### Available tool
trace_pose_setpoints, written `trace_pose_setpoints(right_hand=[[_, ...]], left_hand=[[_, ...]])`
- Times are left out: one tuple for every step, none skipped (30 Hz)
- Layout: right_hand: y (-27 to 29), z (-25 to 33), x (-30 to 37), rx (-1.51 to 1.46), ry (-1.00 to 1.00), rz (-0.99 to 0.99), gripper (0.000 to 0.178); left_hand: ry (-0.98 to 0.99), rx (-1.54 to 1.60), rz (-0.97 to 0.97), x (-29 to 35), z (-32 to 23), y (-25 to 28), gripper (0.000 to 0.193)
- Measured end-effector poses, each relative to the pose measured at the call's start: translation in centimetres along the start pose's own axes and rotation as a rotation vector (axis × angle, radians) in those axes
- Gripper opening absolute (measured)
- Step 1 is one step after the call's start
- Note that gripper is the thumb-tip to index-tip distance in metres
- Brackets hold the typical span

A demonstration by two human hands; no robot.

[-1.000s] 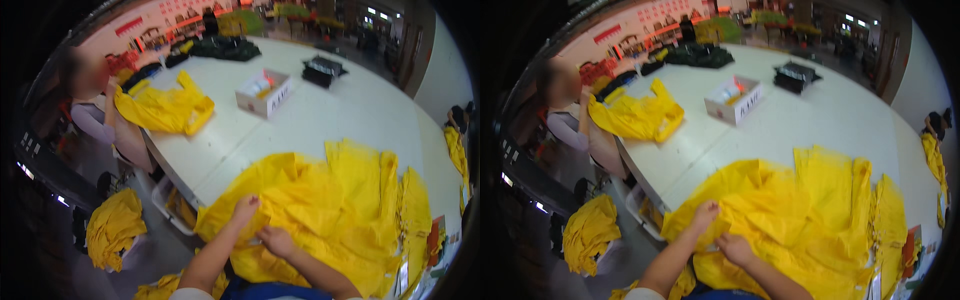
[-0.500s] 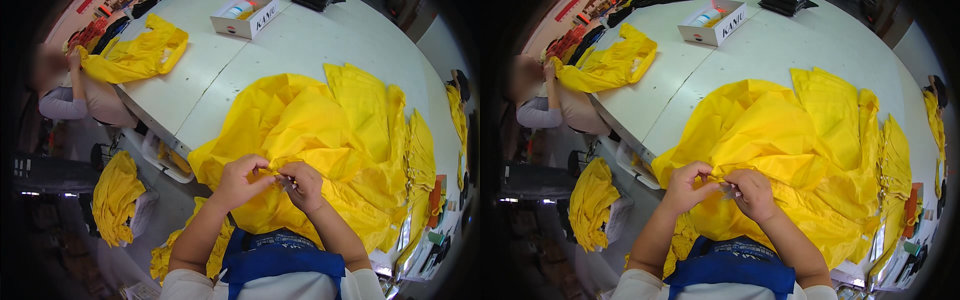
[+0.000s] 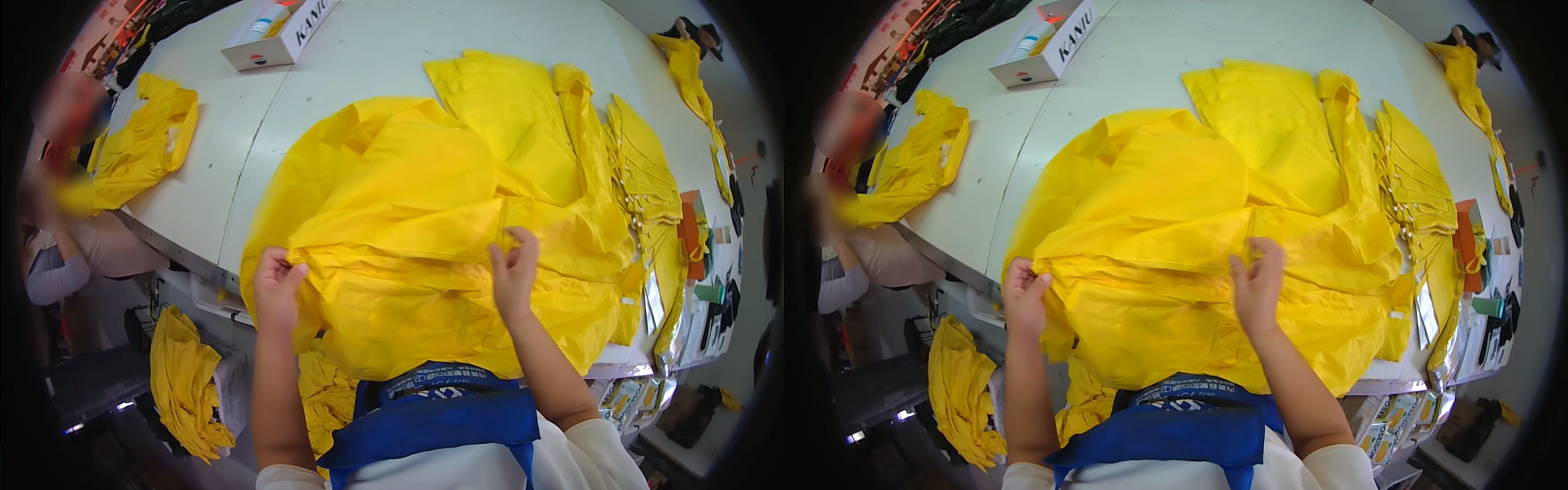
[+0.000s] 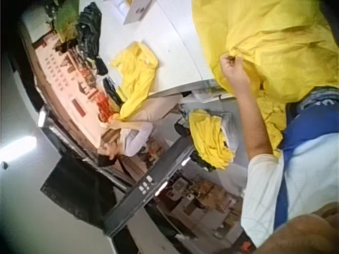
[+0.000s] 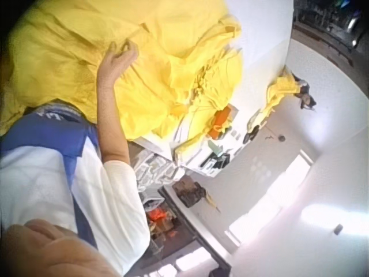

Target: The person folds yellow raincoats on a table, trims excess fabric with scissors, and places each folded item into a plastic packaging bag. The person stacks the packaged items on the table.

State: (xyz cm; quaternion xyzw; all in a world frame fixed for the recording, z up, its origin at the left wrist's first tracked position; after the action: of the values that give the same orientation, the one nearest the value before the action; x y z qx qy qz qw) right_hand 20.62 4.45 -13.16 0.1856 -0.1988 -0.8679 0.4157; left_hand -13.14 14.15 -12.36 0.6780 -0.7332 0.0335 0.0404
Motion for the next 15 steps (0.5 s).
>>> trace_pose_setpoints(right_hand=[[0.5, -2.3, -0.7, 0.151, 0.087, -0.102, 0.028], [0.9, -4.5, -1.3, 0.300, 0.171, -0.202, 0.029], [1.2, -5.6, -1.9, 0.303, 0.100, -0.180, 0.028], [1.7, -6.5, -2.4, 0.309, 0.029, -0.156, 0.027], [2.0, -7.3, -2.9, 0.161, -0.192, -0.012, 0.025], [2.3, -7.9, -3.0, 0.007, -0.411, 0.132, 0.023], [2.8, -7.3, -3.2, -0.225, -0.495, 0.149, 0.020], [3.3, -5.6, -3.4, -0.458, -0.570, 0.179, 0.017], [3.8, -4.0, -3.5, -0.693, -0.644, 0.207, 0.014], [4.2, -3.1, -3.4, -0.741, -0.639, 0.217, 0.012], [4.6, -2.4, -3.2, -0.790, -0.631, 0.217, 0.011], [5.2, -1.7, -3.1, -0.839, -0.622, 0.207, 0.010], [6.0, -0.7, -3.1, -0.814, -0.624, 0.210, 0.011], [6.7, -0.3, -2.9, -0.763, -0.617, 0.205, 0.011], [7.3, -0.1, -2.7, -0.716, -0.608, 0.202, 0.012]], left_hand=[[0.045, -0.047, -0.019, -0.6, 0.4, 0.1, 0.020], [0.090, -0.098, -0.037, -1.3, 0.7, 0.0, 0.020], [0.132, -0.152, -0.055, -1.8, 0.5, -0.5, 0.020], [-0.041, -0.495, -0.159, -1.9, -0.2, -1.0, 0.020], [-0.226, -0.834, -0.260, -1.7, -1.3, -1.9, 0.020], [-0.250, -0.820, -0.271, -1.0, -1.7, -3.5, 0.021], [-0.274, -0.805, -0.281, -0.3, -2.1, -5.2, 0.023], [-0.119, -0.447, -0.213, 1.9, -1.6, -7.4, 0.028], [0.034, 0.146, 0.221, 4.2, -1.1, -10.0, 0.034], [0.176, 0.144, 0.411, 6.0, 0.1, -12.9, 0.037], [0.520, 0.314, 0.522, 7.2, 1.3, -16.3, 0.035], [0.695, 0.432, 0.454, 7.3, 2.1, -19.2, 0.034], [0.873, 0.546, 0.381, 7.0, 2.5, -21.4, 0.034], [0.844, 0.629, 0.334, 6.5, 2.4, -22.9, 0.033], [0.812, 0.709, 0.286, 5.9, 1.9, -24.3, 0.032]])
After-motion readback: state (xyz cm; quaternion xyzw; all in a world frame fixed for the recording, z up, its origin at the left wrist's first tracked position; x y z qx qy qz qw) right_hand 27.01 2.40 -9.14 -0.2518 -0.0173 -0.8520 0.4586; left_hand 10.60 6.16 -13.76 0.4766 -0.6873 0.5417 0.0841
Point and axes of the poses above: each hand's wrist, its own x-axis away from the middle knuckle, its own y-axis out of the back of the hand, z = x × y, the point moved 1 cm from there along -x, towards the middle knuckle, and after that the axes turned 4 degrees about -x, right-handed, at the moved point
